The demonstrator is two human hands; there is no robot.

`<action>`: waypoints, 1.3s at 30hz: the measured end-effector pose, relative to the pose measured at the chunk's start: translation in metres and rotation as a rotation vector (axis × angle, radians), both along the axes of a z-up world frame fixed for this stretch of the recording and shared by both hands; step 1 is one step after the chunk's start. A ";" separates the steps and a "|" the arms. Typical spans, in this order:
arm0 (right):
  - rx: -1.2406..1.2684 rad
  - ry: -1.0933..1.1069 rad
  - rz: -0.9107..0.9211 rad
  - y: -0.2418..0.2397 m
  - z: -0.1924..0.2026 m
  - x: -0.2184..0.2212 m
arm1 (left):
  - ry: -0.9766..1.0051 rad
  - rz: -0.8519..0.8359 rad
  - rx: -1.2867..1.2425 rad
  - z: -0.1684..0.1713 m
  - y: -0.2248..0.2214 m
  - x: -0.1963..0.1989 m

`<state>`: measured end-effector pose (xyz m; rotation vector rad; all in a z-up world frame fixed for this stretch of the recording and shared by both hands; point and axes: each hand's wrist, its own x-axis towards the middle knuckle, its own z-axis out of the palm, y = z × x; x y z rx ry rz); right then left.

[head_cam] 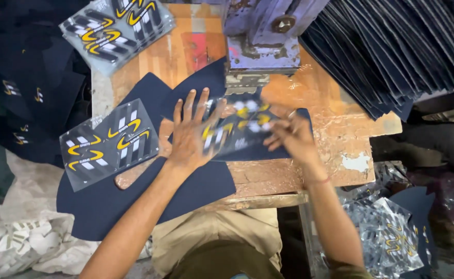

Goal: Manually applying and pressing heat-transfer stickers onto pre-cut fabric pieces using a specialized press machine.

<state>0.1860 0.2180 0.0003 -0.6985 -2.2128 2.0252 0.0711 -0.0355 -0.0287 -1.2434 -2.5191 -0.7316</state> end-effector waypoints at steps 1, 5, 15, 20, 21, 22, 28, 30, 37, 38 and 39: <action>-0.001 0.004 -0.008 0.012 -0.001 -0.011 | 0.004 -0.008 -0.001 0.000 0.001 0.000; 0.093 0.157 -0.075 0.057 -0.008 -0.050 | 0.005 0.018 0.042 0.003 0.007 0.002; 0.356 0.257 -0.091 0.068 -0.037 -0.051 | -0.156 0.044 0.100 0.028 0.003 -0.006; 0.341 0.309 -0.085 0.065 -0.028 -0.057 | -0.101 0.039 0.075 0.023 0.004 -0.007; 0.340 0.319 -0.084 0.066 -0.030 -0.056 | -0.106 0.035 0.075 0.022 0.004 -0.007; 0.337 0.316 -0.082 0.067 -0.031 -0.057 | -0.109 0.037 0.073 0.024 0.005 -0.008; 0.351 0.324 -0.109 0.066 -0.030 -0.053 | -0.113 0.049 0.033 0.027 0.007 -0.007; 0.368 0.335 -0.114 0.064 -0.027 -0.054 | -0.108 0.048 0.031 0.029 0.007 -0.008; 0.350 0.323 -0.132 0.063 -0.027 -0.053 | -0.099 0.055 0.018 0.028 0.009 -0.007; 0.350 0.333 -0.128 0.063 -0.027 -0.053 | -0.086 0.059 0.011 0.027 0.010 -0.007; 0.351 0.343 -0.124 0.062 -0.027 -0.052 | -0.073 0.063 0.003 0.027 0.010 -0.007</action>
